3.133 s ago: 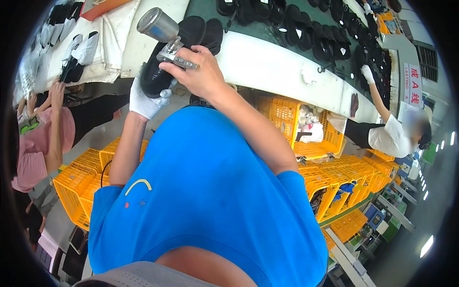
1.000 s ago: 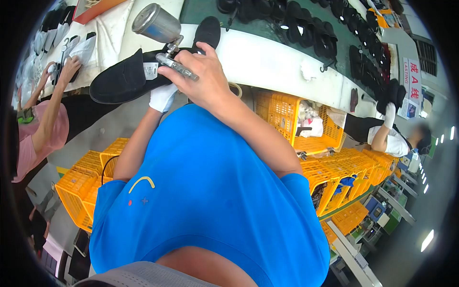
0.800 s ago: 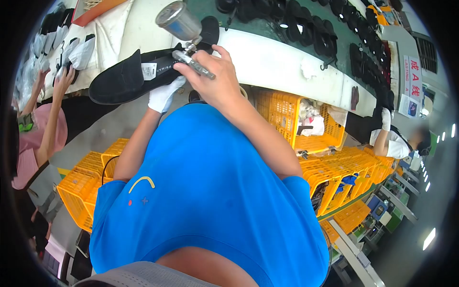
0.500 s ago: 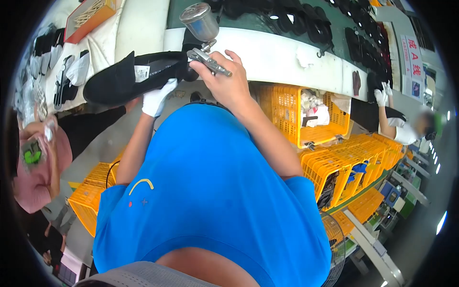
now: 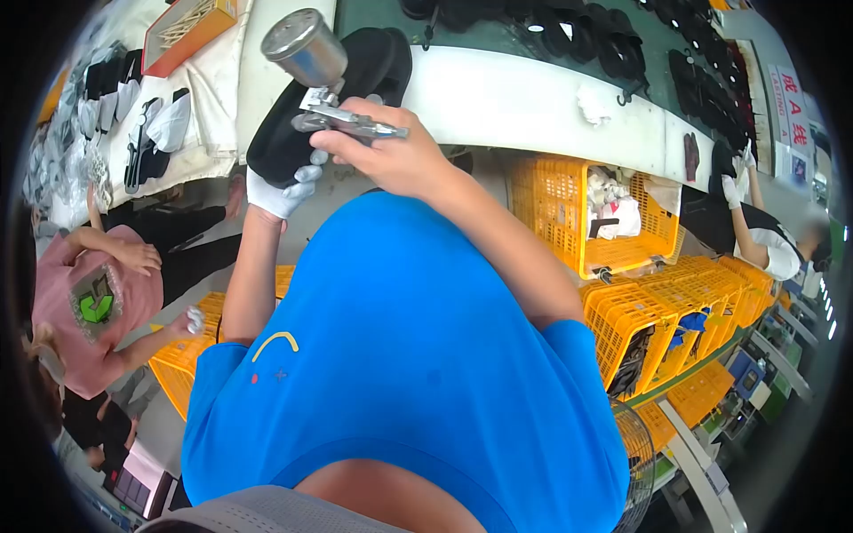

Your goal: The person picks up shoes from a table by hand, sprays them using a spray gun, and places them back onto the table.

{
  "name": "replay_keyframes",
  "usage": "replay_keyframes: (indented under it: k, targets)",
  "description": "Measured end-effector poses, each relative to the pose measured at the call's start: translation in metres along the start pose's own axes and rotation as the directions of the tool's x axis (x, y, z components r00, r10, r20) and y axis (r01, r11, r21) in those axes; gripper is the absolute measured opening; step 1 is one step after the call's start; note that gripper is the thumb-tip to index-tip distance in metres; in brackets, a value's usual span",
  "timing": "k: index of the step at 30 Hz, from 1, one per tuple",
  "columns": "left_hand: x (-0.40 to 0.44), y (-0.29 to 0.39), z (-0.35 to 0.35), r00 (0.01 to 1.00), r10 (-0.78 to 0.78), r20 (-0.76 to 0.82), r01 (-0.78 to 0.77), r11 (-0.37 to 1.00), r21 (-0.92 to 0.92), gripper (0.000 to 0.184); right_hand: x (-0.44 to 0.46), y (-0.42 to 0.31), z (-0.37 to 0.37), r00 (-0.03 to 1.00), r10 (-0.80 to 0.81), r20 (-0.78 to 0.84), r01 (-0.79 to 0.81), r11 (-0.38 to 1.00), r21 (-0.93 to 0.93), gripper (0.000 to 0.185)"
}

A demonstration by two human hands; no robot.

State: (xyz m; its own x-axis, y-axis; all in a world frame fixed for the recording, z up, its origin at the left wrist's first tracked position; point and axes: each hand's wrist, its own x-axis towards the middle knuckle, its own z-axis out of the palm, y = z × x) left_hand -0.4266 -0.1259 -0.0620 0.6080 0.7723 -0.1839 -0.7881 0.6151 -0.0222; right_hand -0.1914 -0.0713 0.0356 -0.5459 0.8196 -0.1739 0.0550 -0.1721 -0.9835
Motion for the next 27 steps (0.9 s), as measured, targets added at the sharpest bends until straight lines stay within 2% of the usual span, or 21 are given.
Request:
replay_keyframes:
  k: [1,3,7,9,16,17,19,20,21,22,23,25,26,27]
  targets:
    - [0.0,-0.004,-0.003,1.0,0.003,-0.003,-0.003,1.0,-0.004,0.068,0.002,0.001,0.004,1.0,0.009,0.021,-0.009,1.0,0.004,0.026]
    - [0.002,-0.009,-0.01,0.993,0.108,-0.042,-0.105,0.992,0.071,0.064,0.007,0.002,0.008,0.999,-0.001,0.047,0.001,1.0,-0.011,0.028]
    - [0.003,-0.012,-0.012,0.983,0.164,-0.08,-0.158,0.985,0.072,0.062,0.01,0.004,0.013,0.997,0.028,0.067,-0.022,0.995,-0.096,0.033]
    - [0.002,-0.013,-0.012,0.974,0.197,-0.107,-0.19,0.979,0.078,0.06,0.01,0.001,0.014,0.991,0.099,0.085,-0.085,0.984,-0.154,0.034]
    - [0.005,-0.015,-0.009,0.935,0.295,-0.196,-0.276,0.954,0.122,0.056,0.007,0.004,0.01,0.992,0.103,0.074,-0.091,0.984,-0.157,0.033]
    - [0.006,-0.014,-0.009,0.929,0.308,-0.205,-0.286,0.949,0.129,0.055,0.004,0.003,0.008,0.996,0.062,0.057,-0.055,0.991,-0.123,0.031]
    - [0.004,-0.016,0.004,0.982,0.141,-0.123,-0.117,0.976,0.182,0.054,-0.005,0.003,0.003,1.0,0.013,-0.004,-0.014,0.995,-0.097,0.029]
    - [0.008,-0.024,0.01,0.949,0.247,-0.199,-0.166,0.921,0.352,0.05,-0.01,0.003,-0.002,0.999,0.007,-0.045,-0.012,0.995,-0.103,0.028]
    - [0.013,-0.023,-0.014,0.876,0.392,-0.28,-0.174,0.799,0.576,0.048,-0.014,0.01,-0.007,0.995,0.024,-0.101,-0.037,0.991,-0.129,0.028]
    - [0.017,-0.027,-0.015,0.837,0.483,-0.256,-0.176,0.682,0.71,0.046,-0.017,0.009,-0.01,0.988,0.015,-0.154,-0.035,0.992,-0.125,0.027]
    - [0.017,-0.022,-0.041,0.772,0.571,-0.278,-0.096,0.538,0.837,0.038,-0.019,0.009,-0.013,0.978,0.006,-0.207,-0.031,0.992,-0.121,0.027]
    - [0.018,-0.03,-0.026,0.643,0.737,-0.208,-0.002,0.274,0.962,0.029,-0.021,0.02,-0.021,0.97,0.017,-0.243,-0.05,0.99,-0.131,0.026]
    - [0.018,-0.031,-0.023,0.633,0.771,-0.075,-0.037,0.127,0.991,0.028,-0.021,0.023,-0.023,0.966,0.023,-0.257,-0.065,0.985,-0.157,0.027]
    - [0.017,-0.033,-0.022,0.635,0.769,-0.076,-0.04,0.131,0.991,0.028,-0.021,0.025,-0.025,0.962,0.031,-0.27,-0.083,0.979,-0.184,0.027]
